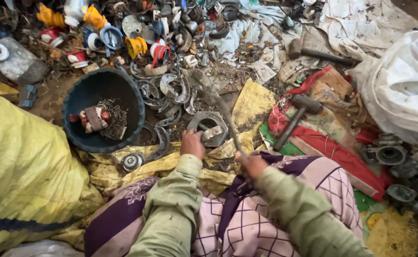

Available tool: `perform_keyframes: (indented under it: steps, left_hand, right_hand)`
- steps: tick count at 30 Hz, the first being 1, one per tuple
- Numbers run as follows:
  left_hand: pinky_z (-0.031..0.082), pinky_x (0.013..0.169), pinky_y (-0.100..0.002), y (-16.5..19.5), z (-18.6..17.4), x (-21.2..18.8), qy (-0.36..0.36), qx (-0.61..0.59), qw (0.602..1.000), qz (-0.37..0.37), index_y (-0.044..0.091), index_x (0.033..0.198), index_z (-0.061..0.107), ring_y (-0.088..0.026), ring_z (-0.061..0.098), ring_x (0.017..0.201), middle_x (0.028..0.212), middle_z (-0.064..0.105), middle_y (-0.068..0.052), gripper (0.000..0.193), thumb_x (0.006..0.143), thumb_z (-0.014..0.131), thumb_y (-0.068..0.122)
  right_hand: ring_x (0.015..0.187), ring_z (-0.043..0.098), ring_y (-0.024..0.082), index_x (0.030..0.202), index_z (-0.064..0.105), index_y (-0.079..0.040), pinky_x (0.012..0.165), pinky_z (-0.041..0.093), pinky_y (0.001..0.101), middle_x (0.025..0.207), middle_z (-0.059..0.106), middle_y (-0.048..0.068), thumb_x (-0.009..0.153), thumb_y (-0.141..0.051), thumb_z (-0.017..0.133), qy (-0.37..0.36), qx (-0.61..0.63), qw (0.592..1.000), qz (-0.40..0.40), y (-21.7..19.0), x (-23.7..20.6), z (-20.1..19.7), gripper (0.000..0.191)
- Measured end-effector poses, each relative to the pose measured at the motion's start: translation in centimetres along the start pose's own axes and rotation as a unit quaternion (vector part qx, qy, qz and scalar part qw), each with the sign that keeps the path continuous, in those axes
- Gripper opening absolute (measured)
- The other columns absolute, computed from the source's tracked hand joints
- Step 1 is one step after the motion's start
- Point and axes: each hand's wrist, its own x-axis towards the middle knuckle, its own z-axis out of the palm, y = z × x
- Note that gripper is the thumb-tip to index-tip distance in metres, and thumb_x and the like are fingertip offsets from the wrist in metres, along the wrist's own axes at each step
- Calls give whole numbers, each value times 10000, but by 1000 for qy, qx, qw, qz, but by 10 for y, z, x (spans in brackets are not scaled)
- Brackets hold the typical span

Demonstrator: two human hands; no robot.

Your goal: The person sits on the floor and uses a hammer to repeatedly strike a metal piece placed on a metal stand, cutting it into smaller pieces. The person adjusts the metal piece between strikes to continue cutting it.

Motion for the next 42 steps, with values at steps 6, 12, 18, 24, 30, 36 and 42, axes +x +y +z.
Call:
perform_keyframes:
  steps: [6,12,18,24,30,36,42]
  left_hand:
    - [476,979,-487,0,1,2,-31,13,999,6,82,1011,805,-455,571,1082,1074,683,-221,363,720,621,-30]
    - [484,995,-468,2,1,0,-28,13,999,-5,83,1040,801,-444,577,1109,1103,687,-217,362,742,629,-25]
    - [464,1010,-490,-2,0,3,-5,19,1000,17,85,1020,812,-459,585,1092,1093,689,-238,362,738,611,-23]
    - [464,1030,-498,-7,0,3,3,19,999,30,75,996,811,-441,613,1067,1038,699,-232,334,756,595,-13]
    - [488,971,-483,-4,0,5,-11,15,1000,10,54,984,806,-429,622,1019,1001,708,-221,324,748,594,-11]
    - [476,979,-497,-10,-1,1,14,40,999,21,44,997,802,-436,619,1031,1022,704,-240,330,729,616,-1]
    - [463,996,-511,-10,-9,6,10,0,1000,22,50,968,806,-455,606,1031,1015,701,-241,340,682,639,-23]
  right_hand:
    - [401,485,185,829,543,-104,363,379,355,550,496,42,1013,-524,477,91,269,956,-78,-63,-58,-73,464]
    - [575,542,179,1020,562,-71,549,447,336,716,568,47,1155,-467,478,243,246,839,-420,-86,-67,-104,426]
    - [555,573,159,1004,581,-45,521,454,329,689,593,51,1102,-387,541,32,-181,981,-62,-9,8,11,358]
    - [534,604,138,989,600,-19,494,461,323,661,618,55,1049,-308,605,171,-55,979,-98,-59,-24,-35,295]
    - [581,627,165,1028,615,1,524,476,344,719,649,84,1022,-274,636,364,82,870,-324,-107,-73,-81,275]
    - [795,657,368,1130,686,-7,686,509,472,947,700,222,956,-365,674,278,-266,904,-183,-23,-1,-5,399]
    - [706,680,363,1026,691,-18,666,540,486,776,692,226,950,-480,685,129,-195,971,-42,-36,-1,-10,469]
